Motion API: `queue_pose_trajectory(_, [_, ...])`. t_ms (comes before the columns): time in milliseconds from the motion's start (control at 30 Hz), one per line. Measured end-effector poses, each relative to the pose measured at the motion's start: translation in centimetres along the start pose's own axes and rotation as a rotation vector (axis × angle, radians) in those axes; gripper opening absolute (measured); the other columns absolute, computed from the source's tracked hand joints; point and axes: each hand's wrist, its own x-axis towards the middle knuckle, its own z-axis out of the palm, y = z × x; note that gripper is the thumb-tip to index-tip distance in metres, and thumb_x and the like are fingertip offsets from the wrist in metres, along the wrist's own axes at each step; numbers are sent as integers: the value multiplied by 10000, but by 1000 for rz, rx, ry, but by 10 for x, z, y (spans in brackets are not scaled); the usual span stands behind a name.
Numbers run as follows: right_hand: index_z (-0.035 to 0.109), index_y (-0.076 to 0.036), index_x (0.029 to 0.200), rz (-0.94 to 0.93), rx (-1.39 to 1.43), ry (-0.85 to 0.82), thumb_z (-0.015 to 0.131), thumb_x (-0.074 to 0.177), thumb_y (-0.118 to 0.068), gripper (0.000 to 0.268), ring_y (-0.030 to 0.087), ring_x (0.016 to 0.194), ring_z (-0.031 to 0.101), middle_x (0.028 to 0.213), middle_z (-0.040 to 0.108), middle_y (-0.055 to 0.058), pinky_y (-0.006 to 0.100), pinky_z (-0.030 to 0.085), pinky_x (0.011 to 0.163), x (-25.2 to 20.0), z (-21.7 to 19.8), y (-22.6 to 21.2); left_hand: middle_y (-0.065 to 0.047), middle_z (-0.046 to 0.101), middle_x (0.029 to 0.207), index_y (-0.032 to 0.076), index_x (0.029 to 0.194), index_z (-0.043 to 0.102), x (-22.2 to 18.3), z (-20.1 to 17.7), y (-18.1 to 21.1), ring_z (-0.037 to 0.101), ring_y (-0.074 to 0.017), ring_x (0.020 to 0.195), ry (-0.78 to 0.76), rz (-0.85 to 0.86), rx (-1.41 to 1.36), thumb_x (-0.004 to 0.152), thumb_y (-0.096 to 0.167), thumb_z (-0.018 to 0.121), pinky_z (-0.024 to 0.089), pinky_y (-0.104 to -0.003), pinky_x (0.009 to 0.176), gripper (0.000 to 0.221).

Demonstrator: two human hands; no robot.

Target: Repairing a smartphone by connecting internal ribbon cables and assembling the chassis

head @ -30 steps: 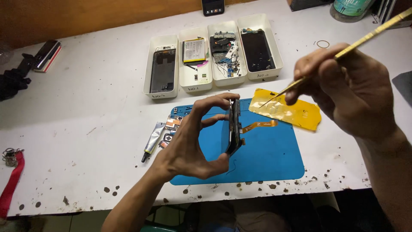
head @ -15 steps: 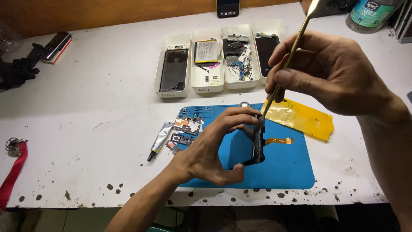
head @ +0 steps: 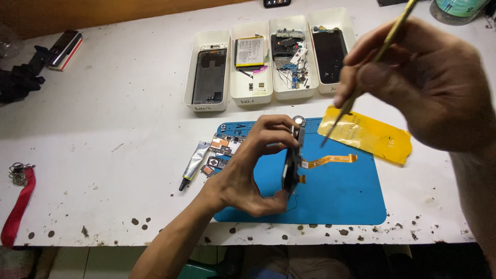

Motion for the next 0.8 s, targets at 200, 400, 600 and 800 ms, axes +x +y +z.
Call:
queue_pose_trajectory(200, [758, -56, 1037, 447, -510, -73, 751, 835, -177, 236, 213, 743, 872, 924, 832, 130, 290, 766, 625, -67, -9, 26, -175, 430, 1471, 74, 1416, 404, -7, -8, -26, 484, -294, 1401, 8, 9, -485, 819, 172, 713, 479, -359, 1189, 679])
queue_pose_trajectory(400, [738, -250, 1117, 715, -824, -238, 759, 807, -448, 368, 60, 662, 789, 792, 821, -128, 238, 654, 715, -150, 8, 117, -234, 405, 1560, 127, 1394, 402, -9, -11, -29, 521, -315, 1378, -38, -67, -604, 814, 145, 721, 533, -332, 996, 663])
queue_pose_trajectory(600, [685, -292, 1050, 918, -997, -453, 686, 873, -582, 340, 98, 842, 777, 955, 790, -99, 292, 661, 790, -112, 23, 80, -228, 412, 1526, 152, 1369, 399, -8, -7, -26, 572, -282, 1234, -18, -100, -680, 824, 146, 742, 506, -320, 947, 643])
queue_pose_trajectory(800, [452, -8, 1453, -170, -674, -72, 894, 696, -340, 937, 382, 1346, 596, 1427, 578, 227, 460, 550, 1086, -90, 19, 18, -249, 358, 1597, 143, 1396, 387, -10, -5, -27, 519, -320, 1366, -52, -131, -673, 818, 115, 728, 516, -302, 966, 672])
